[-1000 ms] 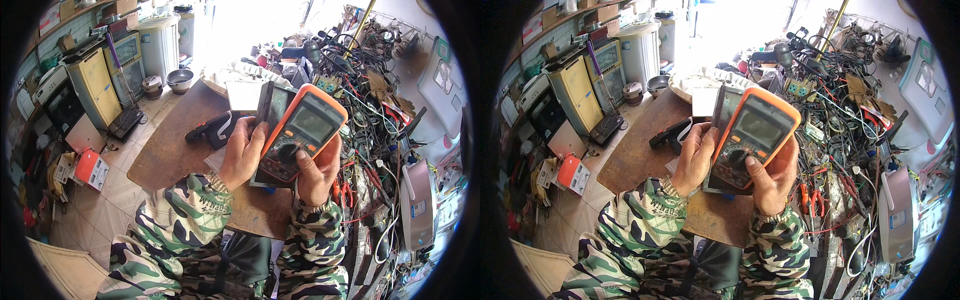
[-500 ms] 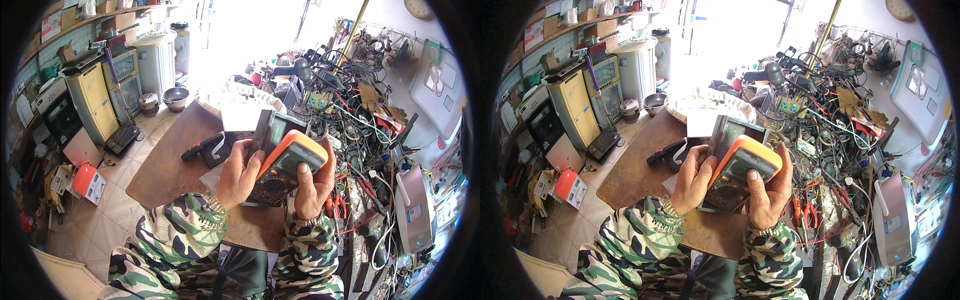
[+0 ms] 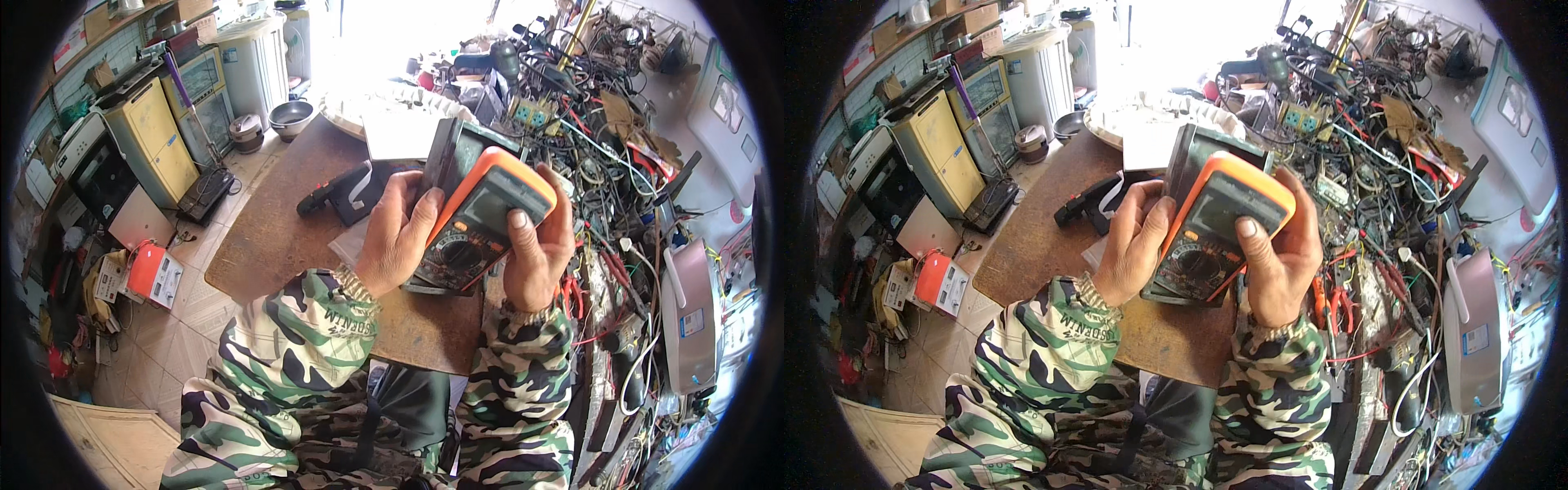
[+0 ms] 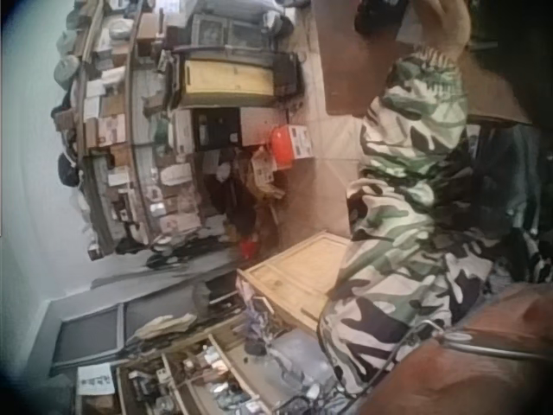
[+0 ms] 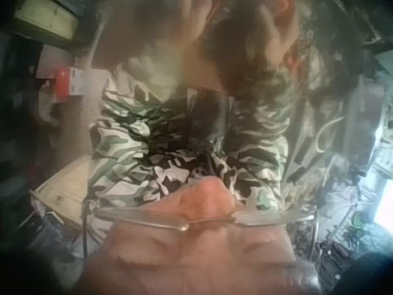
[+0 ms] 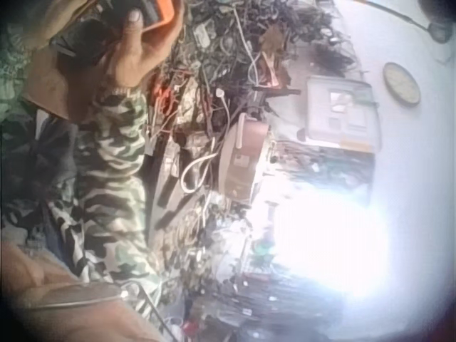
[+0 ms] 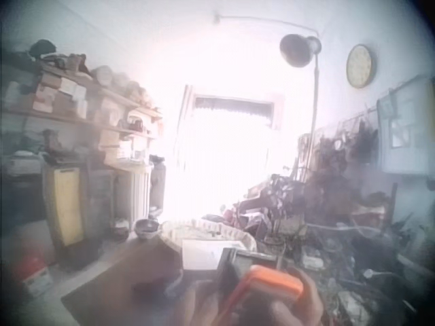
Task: The person uses a multimeter to test a small electronic device, then opens the device's battery compartment, removes a battery, and uses a screwdriver to adjust internal components. The person then closes the compartment and continues testing with the multimeter.
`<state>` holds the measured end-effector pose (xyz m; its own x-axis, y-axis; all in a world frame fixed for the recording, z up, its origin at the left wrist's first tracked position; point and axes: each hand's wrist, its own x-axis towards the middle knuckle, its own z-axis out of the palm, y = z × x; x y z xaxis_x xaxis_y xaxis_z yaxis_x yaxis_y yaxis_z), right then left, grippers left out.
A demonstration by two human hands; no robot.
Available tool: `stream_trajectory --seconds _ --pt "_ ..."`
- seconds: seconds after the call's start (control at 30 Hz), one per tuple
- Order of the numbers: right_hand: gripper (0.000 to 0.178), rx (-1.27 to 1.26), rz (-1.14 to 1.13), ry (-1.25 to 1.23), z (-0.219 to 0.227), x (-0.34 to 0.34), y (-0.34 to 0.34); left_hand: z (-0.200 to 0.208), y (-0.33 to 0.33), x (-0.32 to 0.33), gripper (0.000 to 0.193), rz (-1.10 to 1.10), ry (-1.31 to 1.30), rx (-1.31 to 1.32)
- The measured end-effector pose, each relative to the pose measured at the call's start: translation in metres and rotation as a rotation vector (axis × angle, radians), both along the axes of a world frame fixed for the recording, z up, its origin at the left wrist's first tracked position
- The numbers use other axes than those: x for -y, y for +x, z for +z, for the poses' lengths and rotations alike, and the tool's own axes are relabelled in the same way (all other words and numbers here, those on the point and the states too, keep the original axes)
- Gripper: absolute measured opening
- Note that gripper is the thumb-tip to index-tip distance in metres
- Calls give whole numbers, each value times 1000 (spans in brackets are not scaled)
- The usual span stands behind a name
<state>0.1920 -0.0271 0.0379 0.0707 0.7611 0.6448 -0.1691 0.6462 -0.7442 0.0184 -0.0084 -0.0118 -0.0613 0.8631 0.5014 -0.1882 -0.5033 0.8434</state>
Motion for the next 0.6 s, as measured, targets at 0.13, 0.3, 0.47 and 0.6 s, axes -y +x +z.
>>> stream_trajectory --seconds 0.13,0.3,0.47,0.6 --pt "69 -113 92 -20 5 -3 -2 2 -4 2 52 2 21 7" --pt "66 -32 39 -17 1 -3 7 -2 4 -4 52 -24 -4 -1" --pt "64 -96 127 -8 1 -8 4 -1 -3 -1 52 93 36 -80" --pt "64 -46 58 12 1 -4 5 3 -1 2 51 119 38 -104"
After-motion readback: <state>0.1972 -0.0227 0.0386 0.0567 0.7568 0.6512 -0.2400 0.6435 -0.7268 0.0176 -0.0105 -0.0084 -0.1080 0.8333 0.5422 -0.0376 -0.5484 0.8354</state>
